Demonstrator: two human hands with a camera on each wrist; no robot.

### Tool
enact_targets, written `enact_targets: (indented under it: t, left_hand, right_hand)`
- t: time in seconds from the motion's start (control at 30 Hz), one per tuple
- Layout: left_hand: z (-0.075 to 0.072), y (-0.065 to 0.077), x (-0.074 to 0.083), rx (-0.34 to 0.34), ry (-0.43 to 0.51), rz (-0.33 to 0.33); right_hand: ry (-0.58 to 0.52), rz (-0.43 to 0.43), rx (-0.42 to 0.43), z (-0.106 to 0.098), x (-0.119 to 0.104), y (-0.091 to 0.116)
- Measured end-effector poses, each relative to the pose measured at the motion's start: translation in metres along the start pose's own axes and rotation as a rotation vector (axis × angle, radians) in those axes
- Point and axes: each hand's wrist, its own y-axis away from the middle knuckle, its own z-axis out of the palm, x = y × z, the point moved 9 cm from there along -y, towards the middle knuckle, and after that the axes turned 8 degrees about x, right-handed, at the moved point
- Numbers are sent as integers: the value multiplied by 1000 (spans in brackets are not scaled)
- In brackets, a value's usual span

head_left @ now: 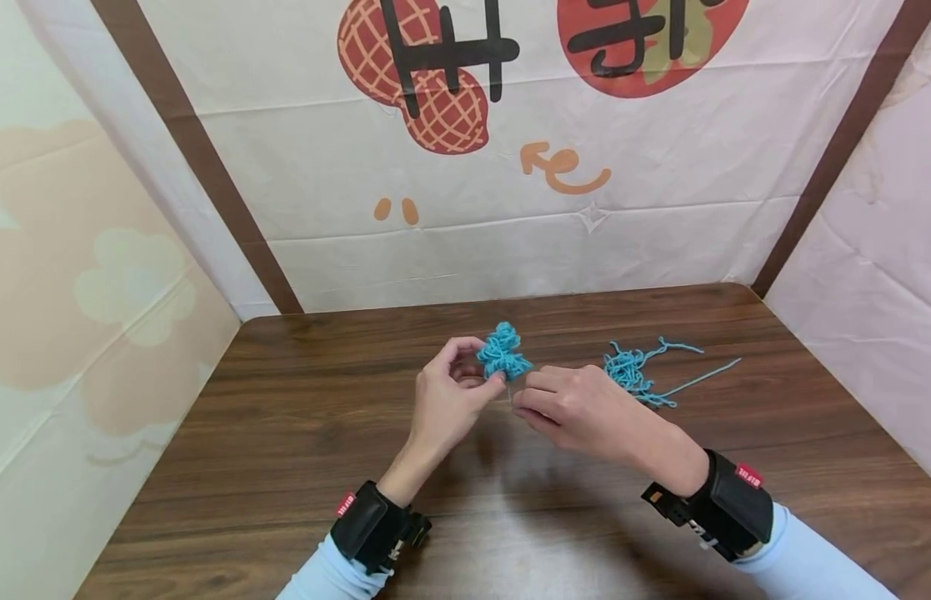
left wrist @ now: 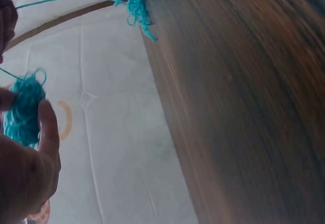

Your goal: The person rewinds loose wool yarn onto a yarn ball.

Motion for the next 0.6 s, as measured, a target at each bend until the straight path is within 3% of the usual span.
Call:
enact_targets:
  t: [0.17,0.33,0.6]
  left_hand:
    - [10,12,1,-157,-32,33]
    - [15,29,-3,-304,-19,20]
    - [14,47,0,-394,-6,35]
  right_hand:
    - [22,1,-15,-7,-3,-3]
    - [17,19,-17,-12,-2,-4]
    - [-45,34,22,-16,-3,-3]
